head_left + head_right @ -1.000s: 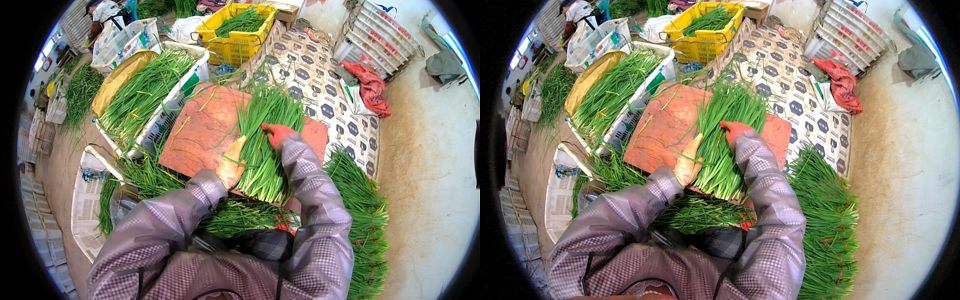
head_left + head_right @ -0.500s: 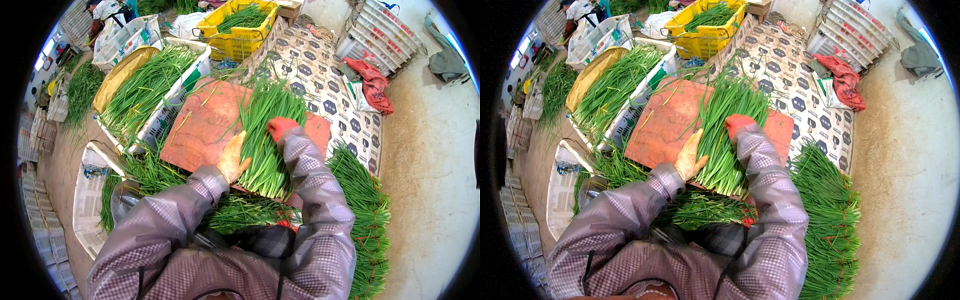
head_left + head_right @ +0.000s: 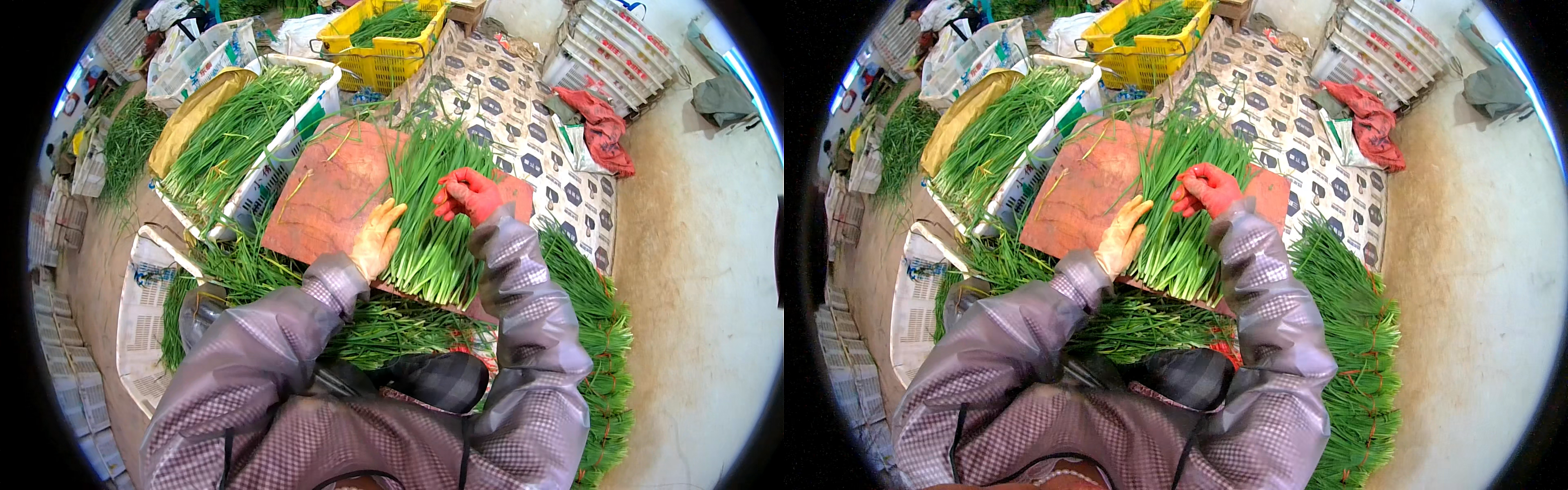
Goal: The person bundles green leaf vegetables by taking a bunch from a basket, gathering them into a bundle, and securing it with a red string.
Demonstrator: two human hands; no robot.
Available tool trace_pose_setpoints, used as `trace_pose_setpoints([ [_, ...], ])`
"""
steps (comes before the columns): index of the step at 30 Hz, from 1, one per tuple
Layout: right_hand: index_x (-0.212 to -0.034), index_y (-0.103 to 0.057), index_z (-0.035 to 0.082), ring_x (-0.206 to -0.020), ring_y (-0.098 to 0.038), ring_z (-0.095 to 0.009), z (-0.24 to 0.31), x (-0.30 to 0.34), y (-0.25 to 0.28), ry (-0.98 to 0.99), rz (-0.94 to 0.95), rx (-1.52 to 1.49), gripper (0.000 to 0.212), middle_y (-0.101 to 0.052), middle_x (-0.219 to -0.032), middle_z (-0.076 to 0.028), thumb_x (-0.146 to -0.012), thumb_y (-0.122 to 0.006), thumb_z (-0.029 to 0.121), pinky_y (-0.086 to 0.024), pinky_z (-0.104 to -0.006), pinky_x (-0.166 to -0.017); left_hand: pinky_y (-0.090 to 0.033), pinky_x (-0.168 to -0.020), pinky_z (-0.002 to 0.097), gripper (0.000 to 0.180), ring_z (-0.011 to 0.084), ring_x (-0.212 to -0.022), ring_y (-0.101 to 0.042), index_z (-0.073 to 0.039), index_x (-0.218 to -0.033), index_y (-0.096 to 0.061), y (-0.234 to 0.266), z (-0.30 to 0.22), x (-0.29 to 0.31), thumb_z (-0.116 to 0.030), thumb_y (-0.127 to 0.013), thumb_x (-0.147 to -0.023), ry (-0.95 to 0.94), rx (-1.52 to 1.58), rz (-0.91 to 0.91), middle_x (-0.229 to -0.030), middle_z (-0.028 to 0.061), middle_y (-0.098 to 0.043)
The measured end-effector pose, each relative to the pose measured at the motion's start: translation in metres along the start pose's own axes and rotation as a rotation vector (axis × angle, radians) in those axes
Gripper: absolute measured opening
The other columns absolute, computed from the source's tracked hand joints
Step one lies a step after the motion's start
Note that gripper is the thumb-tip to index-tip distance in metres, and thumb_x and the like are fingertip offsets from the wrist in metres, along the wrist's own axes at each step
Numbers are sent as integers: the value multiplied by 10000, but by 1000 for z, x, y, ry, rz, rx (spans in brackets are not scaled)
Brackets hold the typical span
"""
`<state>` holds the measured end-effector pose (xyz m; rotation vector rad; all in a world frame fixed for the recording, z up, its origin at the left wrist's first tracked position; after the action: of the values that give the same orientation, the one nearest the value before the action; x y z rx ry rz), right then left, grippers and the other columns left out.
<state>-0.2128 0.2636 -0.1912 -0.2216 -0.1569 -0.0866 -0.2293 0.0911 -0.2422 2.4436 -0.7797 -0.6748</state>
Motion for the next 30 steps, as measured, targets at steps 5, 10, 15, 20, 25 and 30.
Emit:
trace_pose_setpoints([
  [5, -1069, -543, -10, -741, -681, -250, 31, 19, -57, 121, 146, -113, 212, -672, -918, -182, -948, -565, 163, -568, -348, -659, -379, -1034, 420, 263, 331, -1173, -509, -49, -1081, -616, 17, -51, 14, -2, -506, -845, -147, 530, 193, -1237, 173, -553],
  [10, -1331, -502, 67, -860, -677, -187, -14, 36, -103, -137, 436, 171, 389, -670, -1098, -108, -955, -548, 155, -547, -305, -767, -472, -851, 391, 389, 224, -853, -609, -78, -675, -603, 16, -76, 97, -414, -658, -865, -34, 1094, 825, -720, 60, -626],
  [15, -1258, -584, 160, -1007, -640, -277, -67, 15, -54, -201, 174, 1378, 371, -626, -1191, -118, -889, -580, 197, -510, -372, -881, -525, -783, 398, 300, 281, -929, -670, -144, -1050, -713, 30, 56, 206, -150, -616, -766, 263, -661, 1479, -997, 99, -704],
  [20, -1149, -627, 155, -998, -611, -342, -86, 20, -63, 52, 255, 1531, 288, -640, -1045, -125, -869, -591, 211, -507, -418, -857, -530, -755, 430, 221, 352, -884, -664, -89, -956, -713, 85, 94, 148, -162, -592, -786, 465, -826, 1108, -916, 151, -696],
  [25, -1017, -653, 119, -927, -619, -350, -75, 20, -80, 175, 303, 1687, 222, -632, -953, -132, -802, -597, 118, -515, -428, -807, -501, -752, 459, 244, 407, -842, -627, -66, -939, -676, 92, 63, 78, -249, -524, -886, 268, -469, 591, -846, 209, -660],
  [30, -936, -641, 67, -920, -633, -349, -46, 43, -77, 6, 309, 1768, 206, -641, -942, -152, -733, -605, 75, -522, -422, -798, -490, -815, 430, 267, 364, -928, -633, -30, -1027, -655, 45, 82, 51, -203, -504, -892, 428, 25, 454, -937, 227, -659],
])
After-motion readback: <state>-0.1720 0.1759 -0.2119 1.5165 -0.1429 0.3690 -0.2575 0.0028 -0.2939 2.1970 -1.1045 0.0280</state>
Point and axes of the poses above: each hand's wrist, its own x-axis away from the middle knuckle, its own y-axis out of the back of the hand, z = x × y, the point moved 10 cm from there along -x, towards the middle knuckle
